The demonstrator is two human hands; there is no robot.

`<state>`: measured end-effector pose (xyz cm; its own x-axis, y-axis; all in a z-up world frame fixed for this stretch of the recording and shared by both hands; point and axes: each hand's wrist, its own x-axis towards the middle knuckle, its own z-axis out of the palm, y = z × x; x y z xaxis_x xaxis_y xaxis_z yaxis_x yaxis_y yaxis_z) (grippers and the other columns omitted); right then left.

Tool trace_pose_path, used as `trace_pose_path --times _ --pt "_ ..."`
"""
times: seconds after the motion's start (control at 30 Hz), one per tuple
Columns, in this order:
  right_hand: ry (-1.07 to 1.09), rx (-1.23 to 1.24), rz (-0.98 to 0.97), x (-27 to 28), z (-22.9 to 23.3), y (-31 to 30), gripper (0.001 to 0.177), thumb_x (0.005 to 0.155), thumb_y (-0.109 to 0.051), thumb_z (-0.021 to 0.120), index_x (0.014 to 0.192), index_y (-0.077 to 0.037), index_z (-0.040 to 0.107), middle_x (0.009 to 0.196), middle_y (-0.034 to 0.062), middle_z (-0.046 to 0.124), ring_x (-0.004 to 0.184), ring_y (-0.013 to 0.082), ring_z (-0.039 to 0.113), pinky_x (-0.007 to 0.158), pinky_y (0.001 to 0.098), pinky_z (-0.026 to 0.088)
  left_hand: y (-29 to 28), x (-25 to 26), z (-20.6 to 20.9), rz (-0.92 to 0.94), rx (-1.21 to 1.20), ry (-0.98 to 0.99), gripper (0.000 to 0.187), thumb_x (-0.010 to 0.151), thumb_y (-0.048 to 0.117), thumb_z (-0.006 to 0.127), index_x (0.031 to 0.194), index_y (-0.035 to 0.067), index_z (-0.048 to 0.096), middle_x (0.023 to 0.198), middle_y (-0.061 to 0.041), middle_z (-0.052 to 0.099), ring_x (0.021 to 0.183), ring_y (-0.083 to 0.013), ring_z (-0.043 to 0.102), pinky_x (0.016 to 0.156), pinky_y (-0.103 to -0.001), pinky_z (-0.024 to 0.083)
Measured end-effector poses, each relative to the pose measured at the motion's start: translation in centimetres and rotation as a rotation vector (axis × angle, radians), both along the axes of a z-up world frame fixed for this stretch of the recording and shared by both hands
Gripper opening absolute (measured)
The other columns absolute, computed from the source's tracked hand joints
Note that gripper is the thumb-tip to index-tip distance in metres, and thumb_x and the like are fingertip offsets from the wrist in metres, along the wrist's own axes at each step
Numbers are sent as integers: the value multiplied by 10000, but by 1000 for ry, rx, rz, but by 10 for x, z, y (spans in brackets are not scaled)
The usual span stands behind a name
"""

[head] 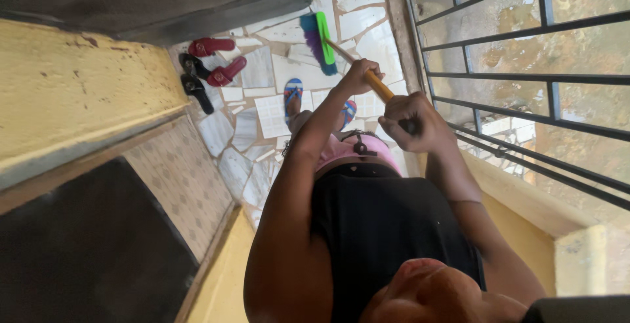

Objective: The person sweeps the tiled floor of a balcony using a long-handled brush, moving dust and debris across the surface.

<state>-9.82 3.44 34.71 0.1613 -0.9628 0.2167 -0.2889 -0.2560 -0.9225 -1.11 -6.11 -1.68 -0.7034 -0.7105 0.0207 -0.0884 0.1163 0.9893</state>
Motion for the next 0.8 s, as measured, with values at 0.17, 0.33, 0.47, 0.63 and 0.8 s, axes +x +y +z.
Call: trace_pose_path --times 0.17,0.33,0.47,0.63,0.8 --pt "35 24 -83 25 2 5 232 867 33 769 836 -14 544 772 128 632 684 236 628 629 343 462 -17 6 19 -82 161 227 194 854 54 738 701 60 618 682 -87 692 683 -111 702 743 -327 586" --pt "216 -780 -28 -12 30 -1 288 1005 -199 541 722 -147 549 628 47 533 554 251 559 607 433 591 40 6 124 441 -30 178 206 838 99 817 727 65 646 676 -57 658 651 -182 602 656 -344 477" --pt "-416 -497 -67 1 64 -13 437 981 -357 555 631 -98 515 507 22 524 345 105 517 416 268 534 74 33 178 488 -94 253 241 855 144 809 774 70 594 762 -55 665 733 -195 612 739 -347 463" --pt "-414 -296 -380 57 45 -40 654 1033 -584 495 657 -49 468 555 56 448 362 161 420 371 277 370 65 36 149 435 327 142 235 882 189 804 769 72 633 706 -29 667 657 -134 613 654 -296 480" --pt "-229 -589 -420 94 -15 -53 602 1049 -494 534 650 -48 469 479 -35 421 381 97 427 386 303 395 22 23 78 524 181 62 298 862 210 834 715 63 621 661 -43 589 664 -157 518 679 -336 452"
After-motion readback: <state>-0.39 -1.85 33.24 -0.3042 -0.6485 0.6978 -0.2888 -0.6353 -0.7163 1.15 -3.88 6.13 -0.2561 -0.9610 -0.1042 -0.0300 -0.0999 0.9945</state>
